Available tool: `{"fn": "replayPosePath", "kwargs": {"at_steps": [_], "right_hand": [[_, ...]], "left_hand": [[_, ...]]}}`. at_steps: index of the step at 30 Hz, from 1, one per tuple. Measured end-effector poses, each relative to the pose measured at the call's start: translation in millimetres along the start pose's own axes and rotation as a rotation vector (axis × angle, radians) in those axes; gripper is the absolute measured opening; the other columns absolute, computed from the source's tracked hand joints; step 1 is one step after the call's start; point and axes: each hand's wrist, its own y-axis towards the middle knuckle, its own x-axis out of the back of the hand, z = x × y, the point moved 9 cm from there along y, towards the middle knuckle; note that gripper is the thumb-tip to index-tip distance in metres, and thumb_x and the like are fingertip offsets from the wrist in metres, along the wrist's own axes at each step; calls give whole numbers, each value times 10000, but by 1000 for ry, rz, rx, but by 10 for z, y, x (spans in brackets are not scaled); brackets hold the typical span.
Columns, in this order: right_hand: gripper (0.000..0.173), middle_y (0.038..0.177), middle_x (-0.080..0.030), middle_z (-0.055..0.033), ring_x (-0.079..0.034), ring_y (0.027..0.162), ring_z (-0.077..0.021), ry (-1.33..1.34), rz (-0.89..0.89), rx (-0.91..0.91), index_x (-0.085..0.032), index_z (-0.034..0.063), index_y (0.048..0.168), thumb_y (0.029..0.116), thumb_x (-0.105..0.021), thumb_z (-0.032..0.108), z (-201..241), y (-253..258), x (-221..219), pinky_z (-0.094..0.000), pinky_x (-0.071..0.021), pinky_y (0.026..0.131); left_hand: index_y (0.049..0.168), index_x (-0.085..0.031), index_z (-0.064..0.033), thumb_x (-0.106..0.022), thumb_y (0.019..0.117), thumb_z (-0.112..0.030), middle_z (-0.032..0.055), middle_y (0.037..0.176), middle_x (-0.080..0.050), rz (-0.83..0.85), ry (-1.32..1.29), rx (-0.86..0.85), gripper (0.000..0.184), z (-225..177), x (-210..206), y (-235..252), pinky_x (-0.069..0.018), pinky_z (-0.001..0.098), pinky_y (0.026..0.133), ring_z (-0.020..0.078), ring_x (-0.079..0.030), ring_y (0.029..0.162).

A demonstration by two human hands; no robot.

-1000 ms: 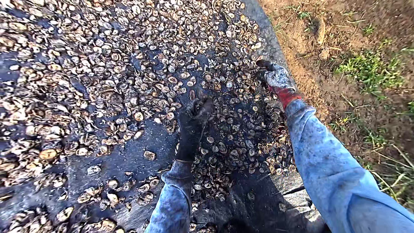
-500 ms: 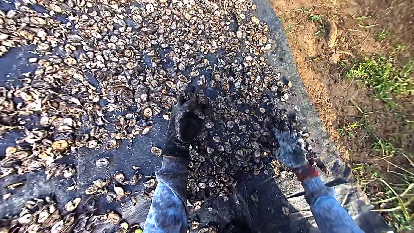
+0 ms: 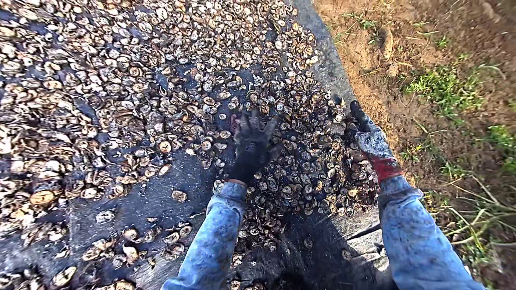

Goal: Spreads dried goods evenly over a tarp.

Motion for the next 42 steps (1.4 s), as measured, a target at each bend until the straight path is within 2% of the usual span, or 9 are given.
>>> {"fn": "replayPosePath", "kwargs": {"at_steps": [5, 9, 18, 21, 23, 27, 31, 37, 42], "right_hand": [[396, 1089, -725, -131, -704, 845, -354, -137, -105, -25, -564, 378, 1414, 1033, -551, 484, 130, 15, 49, -624, -537, 700], [580, 1363, -637, -169, -646, 1112, -444, -178, 3, -1, -377, 385, 1575, 1041, -596, 327, 62, -109, 44, -701, -488, 872], [415, 1256, -700, -161, -652, 1177, -366, -461, 163, 358, -709, 144, 1261, 916, -735, 375, 544, -194, -1087, -633, -489, 989], [932, 1672, -250, -221, -209, 1522, -503, -668, 462, 508, -453, 420, 1524, 705, -753, 748, 607, -749, -1890, -768, -245, 1122], [984, 1707, -140, -213, -93, 1536, -550, -628, 613, 635, -384, 459, 1560, 699, -849, 568, 512, -1304, -2272, -806, -145, 1133], [583, 1490, -553, -200, -525, 1330, -489, -458, 564, 673, -593, 239, 1462, 901, -694, 118, 527, -1281, -2250, -683, -390, 1070], [406, 1287, -683, -206, -661, 1172, -372, -69, 430, 256, -614, 107, 1414, 1015, -620, 185, 736, -673, -1919, -588, -501, 1010], [645, 1469, -558, -178, -592, 1296, -286, 153, 340, 200, -374, 96, 1575, 998, -648, 186, 1432, 335, -1914, -487, -488, 1082], [500, 1417, -633, -83, -608, 1287, -256, -70, 276, 276, -555, 219, 1479, 1002, -657, 328, 1542, 376, -1624, -529, -464, 1083]], "left_hand": [[1434, -590, -158, -564, 1014, -63, 199, 1454, -548, 209, -77, 49, 431, -144, -434, 373, -464, 611, 1022, 422, -527, 1332], [1381, -609, -68, -617, 1012, -188, 225, 1316, -641, -43, -149, 67, 388, -38, 86, 519, -503, 628, 977, 422, -638, 1191], [1522, -487, -342, -644, 924, -547, 214, 1673, -254, -14, 288, 10, 652, 694, 60, 830, -94, 834, 1118, 572, -120, 1520], [1548, -444, -327, -579, 883, -720, 278, 1672, -185, -111, 265, 315, 784, 1068, 437, 424, -163, 902, 1018, 643, -113, 1483], [1590, -377, -232, -618, 950, -573, 356, 1638, -172, -26, 184, 425, 764, 1279, 368, 152, -234, 861, 1029, 638, -140, 1477], [1320, -640, -11, -648, 931, -23, 329, 1332, -573, -190, -128, 276, 389, 1214, 533, 107, -383, 672, 1081, 512, -514, 1289], [1269, -671, -20, -656, 981, -247, 212, 1236, -682, -407, -164, 157, 367, 940, 954, 144, -469, 515, 1052, 356, -636, 1178], [1609, -340, -277, -631, 947, -449, 291, 1688, -64, -3, 156, 205, 743, 969, 501, 883, -125, 828, 1103, 588, -11, 1522], [1608, -344, -316, -585, 990, -506, 210, 1711, -112, 156, 163, 201, 690, 1184, 113, 1031, -69, 820, 1127, 543, -36, 1543]]}}
